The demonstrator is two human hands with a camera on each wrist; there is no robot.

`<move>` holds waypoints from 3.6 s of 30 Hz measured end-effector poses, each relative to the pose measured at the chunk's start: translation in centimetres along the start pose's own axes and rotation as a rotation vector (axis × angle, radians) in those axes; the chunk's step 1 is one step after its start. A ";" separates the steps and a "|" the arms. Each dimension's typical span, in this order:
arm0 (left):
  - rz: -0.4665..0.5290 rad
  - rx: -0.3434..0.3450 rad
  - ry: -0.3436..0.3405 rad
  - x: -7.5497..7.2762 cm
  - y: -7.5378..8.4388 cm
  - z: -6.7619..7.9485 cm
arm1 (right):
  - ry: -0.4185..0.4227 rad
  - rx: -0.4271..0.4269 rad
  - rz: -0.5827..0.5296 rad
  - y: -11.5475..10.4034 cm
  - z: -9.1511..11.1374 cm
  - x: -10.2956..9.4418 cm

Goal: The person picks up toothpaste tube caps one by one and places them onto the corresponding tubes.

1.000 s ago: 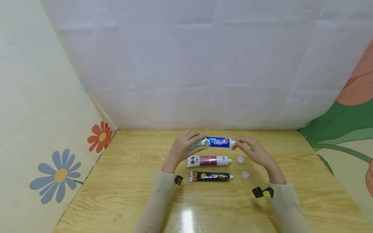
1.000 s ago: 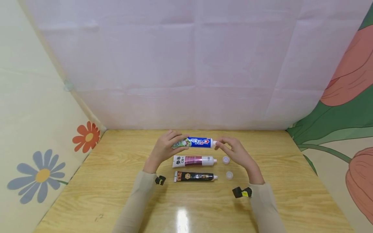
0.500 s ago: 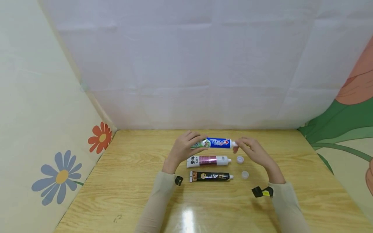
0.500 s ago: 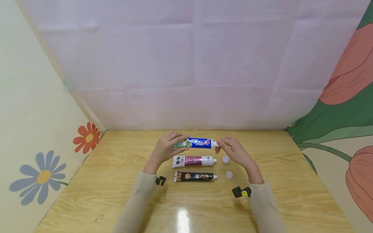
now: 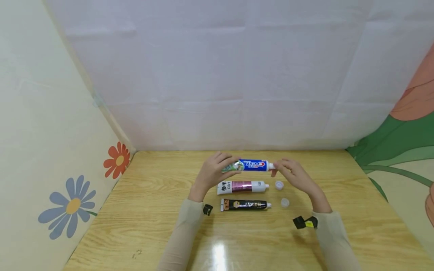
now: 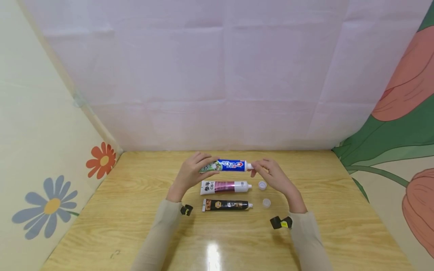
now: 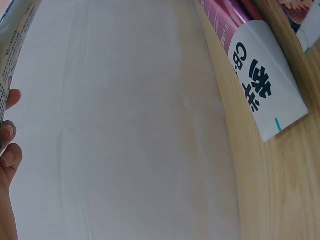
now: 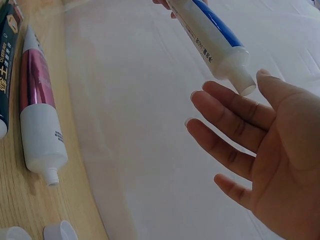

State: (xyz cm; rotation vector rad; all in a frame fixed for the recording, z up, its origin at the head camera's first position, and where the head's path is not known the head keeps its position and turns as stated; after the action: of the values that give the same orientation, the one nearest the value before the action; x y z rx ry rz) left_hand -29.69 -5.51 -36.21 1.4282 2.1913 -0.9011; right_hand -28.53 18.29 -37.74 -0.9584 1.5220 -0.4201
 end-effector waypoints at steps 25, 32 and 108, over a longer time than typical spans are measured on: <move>-0.028 0.005 -0.006 -0.3 0.0 0.2 | 0.087 -0.073 0.058 -2.9 0.8 -0.6; -0.025 0.004 -0.002 -0.4 -0.1 0.3 | 0.076 -0.041 0.078 -0.4 0.0 -0.2; 0.269 0.026 -0.299 6.2 -3.5 2.8 | 0.028 -0.030 0.263 4.7 -3.2 0.3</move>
State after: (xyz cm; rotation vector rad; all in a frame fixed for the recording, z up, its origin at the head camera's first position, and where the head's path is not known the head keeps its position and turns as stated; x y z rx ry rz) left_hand -35.58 -4.27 -41.03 1.4505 1.7301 -0.9759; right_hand -33.04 20.01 -40.72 -0.7644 1.6575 -0.2240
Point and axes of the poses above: each hand's wrist, its own z-axis away from the middle knuckle, its own x-axis out of the palm, y = z × x, the point moved 6 cm from there along -z, towards the middle knuckle, and after that the axes turned 15 degrees about x, right-handed, at the moved point
